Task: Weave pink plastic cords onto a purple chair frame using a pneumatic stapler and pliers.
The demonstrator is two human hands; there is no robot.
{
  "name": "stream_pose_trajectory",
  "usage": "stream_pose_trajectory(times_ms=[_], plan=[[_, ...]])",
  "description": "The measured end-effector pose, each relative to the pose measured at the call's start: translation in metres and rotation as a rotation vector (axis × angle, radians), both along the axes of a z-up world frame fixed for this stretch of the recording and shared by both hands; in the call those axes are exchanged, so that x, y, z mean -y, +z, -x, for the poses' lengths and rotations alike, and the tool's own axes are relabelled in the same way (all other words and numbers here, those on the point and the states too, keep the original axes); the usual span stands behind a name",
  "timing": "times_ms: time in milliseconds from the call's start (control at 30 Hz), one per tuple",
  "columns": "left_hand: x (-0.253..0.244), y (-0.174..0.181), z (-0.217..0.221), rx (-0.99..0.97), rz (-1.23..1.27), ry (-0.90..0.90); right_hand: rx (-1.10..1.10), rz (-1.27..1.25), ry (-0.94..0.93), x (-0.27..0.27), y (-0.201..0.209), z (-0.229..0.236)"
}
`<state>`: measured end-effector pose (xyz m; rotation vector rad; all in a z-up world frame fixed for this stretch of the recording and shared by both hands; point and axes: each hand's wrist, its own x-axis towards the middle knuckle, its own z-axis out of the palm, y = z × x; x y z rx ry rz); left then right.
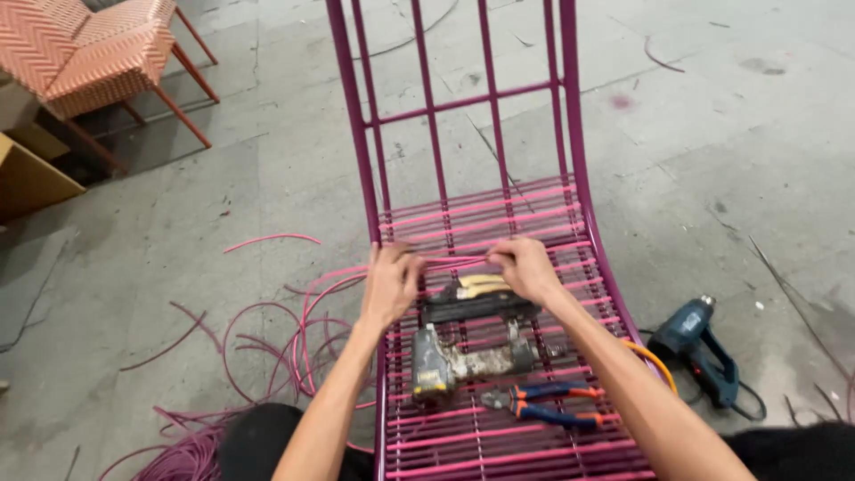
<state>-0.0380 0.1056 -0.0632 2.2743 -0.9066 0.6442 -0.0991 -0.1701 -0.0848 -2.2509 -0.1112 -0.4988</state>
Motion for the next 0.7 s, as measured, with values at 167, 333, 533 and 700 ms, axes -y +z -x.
stream_pose_trajectory(times_ms=[167, 333, 533, 700], plan=[[0.029, 0.04, -0.006, -0.248, -0.105, -0.157, 0.01, 0.041, -0.053, 0.021, 0.024, -0.013], [0.045, 0.072, -0.024, -0.37, -0.088, -0.128, -0.165, -0.051, 0.044, 0.04, 0.04, -0.026], [0.033, 0.01, -0.016, -0.373, -0.095, 0.012, -0.222, 0.073, 0.096, 0.021, 0.01, -0.019], [0.031, -0.017, 0.022, -0.029, 0.063, 0.066, 0.038, 0.136, 0.031, -0.005, -0.005, 0.005]])
